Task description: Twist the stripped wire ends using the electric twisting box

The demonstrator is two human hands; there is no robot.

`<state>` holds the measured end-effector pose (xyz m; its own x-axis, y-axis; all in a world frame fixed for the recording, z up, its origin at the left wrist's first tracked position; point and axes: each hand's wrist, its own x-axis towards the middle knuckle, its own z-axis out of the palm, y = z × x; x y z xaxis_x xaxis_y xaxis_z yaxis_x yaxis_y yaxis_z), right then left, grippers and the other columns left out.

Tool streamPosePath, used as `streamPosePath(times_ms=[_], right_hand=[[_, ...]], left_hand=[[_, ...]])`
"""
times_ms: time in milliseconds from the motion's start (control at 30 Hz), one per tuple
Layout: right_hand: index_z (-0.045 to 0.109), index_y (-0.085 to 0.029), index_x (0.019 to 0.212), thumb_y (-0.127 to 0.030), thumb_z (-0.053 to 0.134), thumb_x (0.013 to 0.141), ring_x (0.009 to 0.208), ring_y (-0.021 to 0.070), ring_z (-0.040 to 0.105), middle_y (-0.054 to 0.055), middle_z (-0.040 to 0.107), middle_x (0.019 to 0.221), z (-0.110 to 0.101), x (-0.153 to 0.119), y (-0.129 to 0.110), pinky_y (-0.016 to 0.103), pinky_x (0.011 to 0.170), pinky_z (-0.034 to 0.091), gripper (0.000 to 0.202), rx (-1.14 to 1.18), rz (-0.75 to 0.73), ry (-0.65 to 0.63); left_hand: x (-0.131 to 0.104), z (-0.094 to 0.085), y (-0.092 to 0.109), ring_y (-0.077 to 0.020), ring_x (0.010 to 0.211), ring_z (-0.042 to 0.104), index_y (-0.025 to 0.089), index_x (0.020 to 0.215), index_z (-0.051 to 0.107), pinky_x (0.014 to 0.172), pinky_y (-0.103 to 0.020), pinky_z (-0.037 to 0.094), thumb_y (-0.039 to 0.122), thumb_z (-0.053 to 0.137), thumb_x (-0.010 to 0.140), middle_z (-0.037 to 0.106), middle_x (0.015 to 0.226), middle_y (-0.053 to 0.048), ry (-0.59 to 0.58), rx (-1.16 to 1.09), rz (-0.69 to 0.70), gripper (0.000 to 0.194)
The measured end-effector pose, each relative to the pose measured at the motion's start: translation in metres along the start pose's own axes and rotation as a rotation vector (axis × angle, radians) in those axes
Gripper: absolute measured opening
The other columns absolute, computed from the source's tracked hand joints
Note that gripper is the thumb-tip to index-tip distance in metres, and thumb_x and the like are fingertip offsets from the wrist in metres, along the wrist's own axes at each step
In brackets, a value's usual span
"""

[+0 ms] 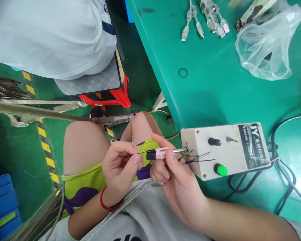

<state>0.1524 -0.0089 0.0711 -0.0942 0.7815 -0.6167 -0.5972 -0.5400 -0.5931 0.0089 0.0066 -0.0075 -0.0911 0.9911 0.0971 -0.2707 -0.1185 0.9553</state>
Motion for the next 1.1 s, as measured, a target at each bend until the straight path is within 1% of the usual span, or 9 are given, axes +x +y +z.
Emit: streamPosePath(times_ms=[267,500,633,700,800,900,967,1033,1100], right_hand=[[0.090,-0.032,0.143,-0.053,0.077,0.117,0.065,0.0153,0.023,-0.006,0.036,0.070,0.001,0.001,-0.002,0.028,0.066,0.035,0.036,0.064,0.011,0.006],[0.090,-0.033,0.141,-0.053,0.077,0.116,0.065,0.0158,0.023,-0.006,0.035,0.070,0.001,0.001,-0.003,0.029,0.066,0.035,0.035,0.042,0.019,0.012],[0.087,-0.033,0.144,-0.056,0.076,0.115,0.066,0.0168,0.024,-0.006,0.034,0.070,0.001,0.000,-0.003,0.030,0.066,0.036,0.039,0.014,0.023,0.024],[0.085,-0.033,0.148,-0.058,0.078,0.113,0.067,0.0173,0.026,-0.006,0.036,0.070,0.000,-0.001,-0.003,0.031,0.067,0.036,0.043,0.016,0.029,0.035],[0.084,-0.033,0.150,-0.059,0.086,0.106,0.067,0.0163,0.031,-0.003,0.048,0.074,-0.001,-0.001,-0.003,0.031,0.067,0.037,0.051,0.050,0.059,0.059],[0.089,-0.030,0.136,-0.058,0.092,0.098,0.067,0.0147,0.034,-0.001,0.054,0.081,-0.003,-0.002,0.001,0.032,0.066,0.036,0.047,0.058,0.087,0.077],[0.089,-0.028,0.113,-0.058,0.091,0.099,0.066,0.0146,0.034,-0.001,0.053,0.082,-0.003,-0.003,0.005,0.033,0.065,0.035,0.034,0.024,0.058,0.041],[0.081,-0.026,0.095,-0.061,0.088,0.101,0.065,0.0150,0.033,-0.002,0.049,0.080,-0.002,-0.006,0.009,0.033,0.063,0.033,0.036,-0.033,-0.013,-0.014],[0.070,-0.026,0.085,-0.061,0.084,0.104,0.064,0.0156,0.032,-0.003,0.044,0.076,-0.002,-0.012,0.007,0.034,0.061,0.032,0.043,-0.101,-0.093,-0.051]], left_hand=[[0.001,-0.002,-0.001,-0.0087,0.059,0.063,0.023,0.104,0.071,0.055,-0.016,0.054,0.027,0.073,0.116,0.068,0.080,0.003,-0.052,0.037,0.037,0.012],[0.001,-0.004,-0.002,-0.0092,0.059,0.061,0.023,0.106,0.071,0.054,-0.017,0.052,0.023,0.071,0.116,0.068,0.081,0.003,-0.090,0.043,0.039,0.010],[0.000,-0.004,-0.004,-0.0094,0.059,0.063,0.024,0.106,0.071,0.055,-0.018,0.053,0.022,0.072,0.114,0.070,0.083,0.003,-0.095,0.070,0.047,0.009],[0.000,-0.004,-0.004,-0.0093,0.058,0.062,0.024,0.106,0.072,0.055,-0.018,0.053,0.023,0.072,0.115,0.070,0.083,0.003,-0.095,0.090,0.054,0.009],[-0.001,-0.004,-0.005,-0.0092,0.058,0.062,0.024,0.106,0.073,0.055,-0.018,0.053,0.026,0.073,0.115,0.071,0.083,0.003,-0.091,0.107,0.065,0.010],[-0.002,-0.005,-0.006,-0.0102,0.059,0.066,0.024,0.106,0.074,0.055,-0.018,0.054,0.030,0.075,0.116,0.073,0.083,0.002,-0.080,0.090,0.061,0.011],[-0.002,-0.006,-0.006,-0.0103,0.058,0.066,0.023,0.105,0.075,0.054,-0.018,0.054,0.031,0.076,0.115,0.073,0.081,0.001,-0.074,0.073,0.054,0.013],[-0.002,-0.006,-0.007,-0.0097,0.057,0.065,0.022,0.104,0.076,0.054,-0.018,0.054,0.030,0.077,0.114,0.074,0.081,0.001,-0.073,0.060,0.049,0.013],[-0.002,-0.007,-0.007,-0.0092,0.058,0.065,0.022,0.104,0.076,0.055,-0.016,0.054,0.026,0.077,0.113,0.074,0.081,0.001,-0.073,0.044,0.046,0.010]])
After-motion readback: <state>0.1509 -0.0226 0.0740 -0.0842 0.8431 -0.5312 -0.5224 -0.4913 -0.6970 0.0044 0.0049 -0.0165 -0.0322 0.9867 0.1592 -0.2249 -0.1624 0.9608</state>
